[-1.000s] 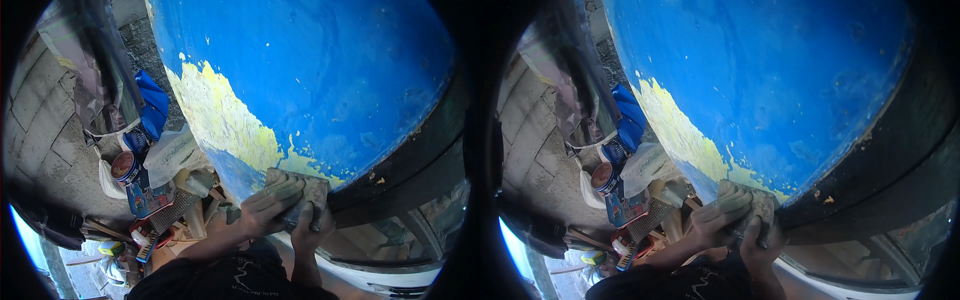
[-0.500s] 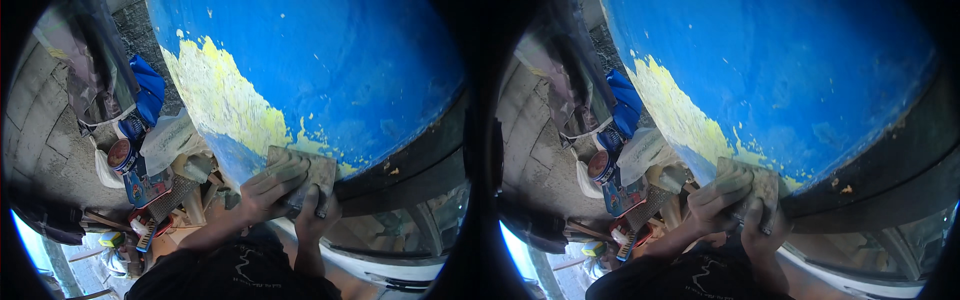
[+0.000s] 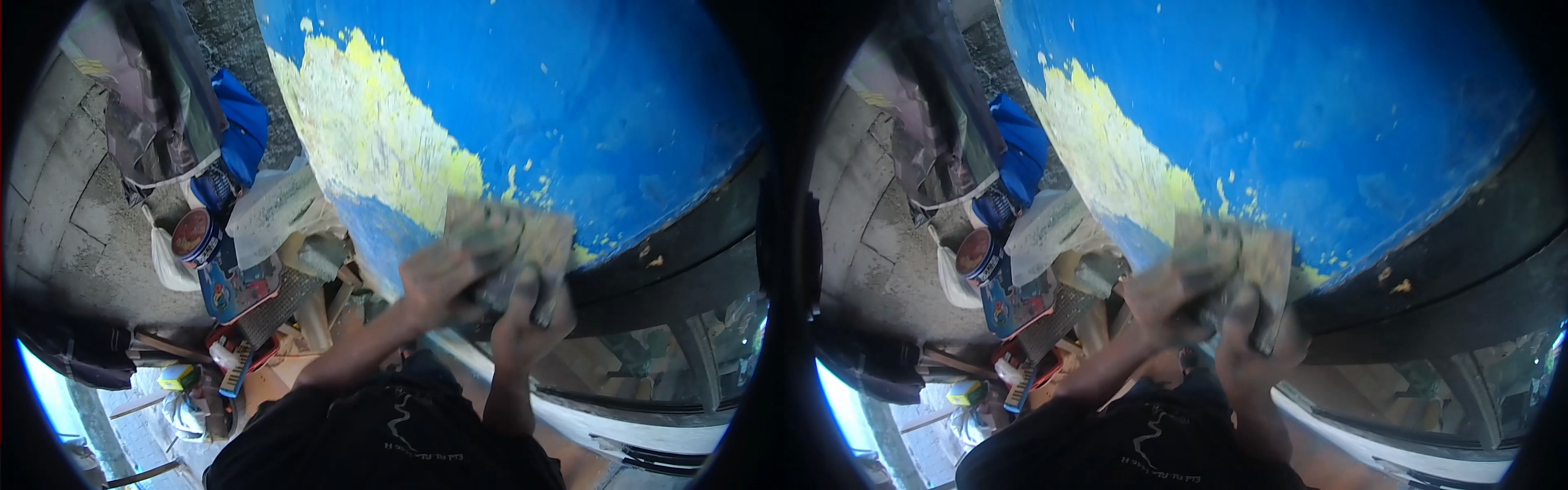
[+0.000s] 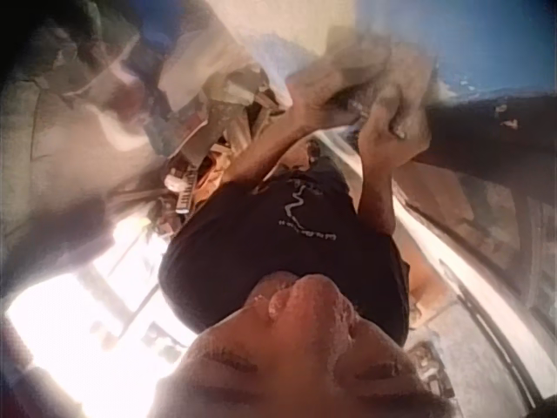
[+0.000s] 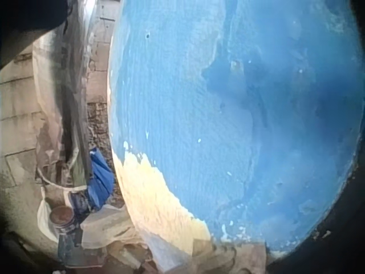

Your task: The person sands the blue surface of a vehicle body panel using a block of sandpaper.

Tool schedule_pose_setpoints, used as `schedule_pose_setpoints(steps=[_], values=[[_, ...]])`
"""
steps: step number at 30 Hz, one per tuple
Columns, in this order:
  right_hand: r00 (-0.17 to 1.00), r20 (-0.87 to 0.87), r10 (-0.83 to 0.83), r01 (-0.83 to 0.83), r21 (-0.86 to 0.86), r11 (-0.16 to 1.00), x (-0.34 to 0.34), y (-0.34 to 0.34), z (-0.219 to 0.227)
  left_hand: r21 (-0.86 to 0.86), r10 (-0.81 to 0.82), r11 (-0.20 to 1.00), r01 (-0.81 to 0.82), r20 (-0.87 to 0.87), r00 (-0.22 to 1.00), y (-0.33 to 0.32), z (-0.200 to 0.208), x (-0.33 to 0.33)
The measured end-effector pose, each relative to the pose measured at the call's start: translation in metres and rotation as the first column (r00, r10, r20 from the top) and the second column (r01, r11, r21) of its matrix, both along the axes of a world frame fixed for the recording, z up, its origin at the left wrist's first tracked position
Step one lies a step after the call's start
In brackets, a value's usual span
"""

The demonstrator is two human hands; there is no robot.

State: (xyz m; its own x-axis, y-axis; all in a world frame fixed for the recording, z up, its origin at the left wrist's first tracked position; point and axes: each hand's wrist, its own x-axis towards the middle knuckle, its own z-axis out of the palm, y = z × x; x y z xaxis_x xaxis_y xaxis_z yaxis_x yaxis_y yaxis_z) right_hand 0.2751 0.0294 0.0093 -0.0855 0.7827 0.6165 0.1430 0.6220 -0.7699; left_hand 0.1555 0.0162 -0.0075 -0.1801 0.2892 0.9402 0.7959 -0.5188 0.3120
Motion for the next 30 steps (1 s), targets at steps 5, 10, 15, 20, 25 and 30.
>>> schedule_pose_setpoints(steps=[5,10,15,20,25,30], values=[[0.998,-0.063,-0.003,0.000,-0.041,0.999,-0.016,0.000,0.037,-0.040,0.022,0.999,-0.022,0.012,1.000,-0.006,0.013,-0.004],[0.999,-0.015,-0.047,0.049,0.123,0.991,-0.007,0.011,-0.003,0.035,0.040,0.999,-0.039,-0.029,0.999,0.010,-0.012,0.000],[0.976,-0.094,0.197,-0.192,0.060,0.980,-0.027,0.008,0.059,0.142,-0.016,0.990,0.007,0.063,0.998,0.010,0.043,-0.017],[0.861,-0.050,0.506,-0.507,-0.037,0.861,-0.010,-0.011,0.005,-0.109,0.093,0.990,-0.091,0.010,0.996,-0.036,0.000,-0.012],[0.647,-0.146,0.749,-0.760,-0.208,0.616,-0.020,-0.011,-0.027,-0.190,0.055,0.982,-0.018,0.191,0.980,-0.050,-0.035,-0.037],[0.695,-0.184,0.695,-0.713,-0.296,0.635,0.004,0.017,-0.070,-0.242,0.475,0.864,-0.442,0.103,0.874,-0.034,-0.017,-0.043]])
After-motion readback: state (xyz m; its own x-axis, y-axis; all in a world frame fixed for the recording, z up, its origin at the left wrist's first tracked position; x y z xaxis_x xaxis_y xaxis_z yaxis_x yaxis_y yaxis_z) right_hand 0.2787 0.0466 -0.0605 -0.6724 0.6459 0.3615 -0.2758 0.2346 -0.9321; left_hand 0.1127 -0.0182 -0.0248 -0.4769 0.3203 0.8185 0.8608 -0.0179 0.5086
